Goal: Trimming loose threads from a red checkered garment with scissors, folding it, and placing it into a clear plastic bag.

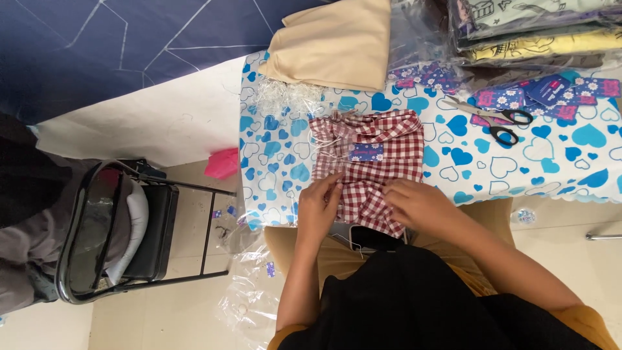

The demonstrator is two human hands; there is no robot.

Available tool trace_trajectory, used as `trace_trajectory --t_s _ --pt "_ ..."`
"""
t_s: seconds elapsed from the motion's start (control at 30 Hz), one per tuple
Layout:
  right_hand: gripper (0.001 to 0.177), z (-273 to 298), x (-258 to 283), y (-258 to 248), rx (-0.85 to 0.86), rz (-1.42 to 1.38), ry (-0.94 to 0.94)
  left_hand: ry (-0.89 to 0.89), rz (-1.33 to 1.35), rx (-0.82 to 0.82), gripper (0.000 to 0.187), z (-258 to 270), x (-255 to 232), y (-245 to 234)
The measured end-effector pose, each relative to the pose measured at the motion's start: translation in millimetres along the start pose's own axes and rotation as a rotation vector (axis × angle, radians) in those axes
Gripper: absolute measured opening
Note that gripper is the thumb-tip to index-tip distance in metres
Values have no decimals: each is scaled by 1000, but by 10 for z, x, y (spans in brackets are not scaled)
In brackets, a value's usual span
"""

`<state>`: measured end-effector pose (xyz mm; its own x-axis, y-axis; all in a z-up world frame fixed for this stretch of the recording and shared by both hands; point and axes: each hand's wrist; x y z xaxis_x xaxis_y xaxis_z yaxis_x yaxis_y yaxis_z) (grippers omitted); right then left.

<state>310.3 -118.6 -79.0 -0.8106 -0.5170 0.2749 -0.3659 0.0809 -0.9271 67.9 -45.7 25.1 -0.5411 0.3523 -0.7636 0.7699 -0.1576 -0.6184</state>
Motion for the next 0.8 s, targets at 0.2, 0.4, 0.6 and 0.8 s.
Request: trace_trajectory --t_s 0.2,0.4,0.6,0.8 --pt "34 -179 372 -378 -135 54 55 17 62 -28 23 -38 -131 -33" --pt "9 -231 255 -149 -232 374 -34 25 100 -21 23 -48 -175 -79" --pt "21 -275 507 -445 -264 175 -33 2 130 -9 24 -56 -233 -110" --pt "26 -291 322 -70 -259 392 -119 -21 103 -10 24 -57 -214 -137"
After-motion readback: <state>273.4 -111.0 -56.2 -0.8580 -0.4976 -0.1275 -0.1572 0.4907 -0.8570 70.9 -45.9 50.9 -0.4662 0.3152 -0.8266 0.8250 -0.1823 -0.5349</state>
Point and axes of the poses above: each hand's wrist, its own z-axis away from the middle knuckle, its own y-axis out of the palm, x = y × z, and after that the axes turned 1 degree about -y, right-handed
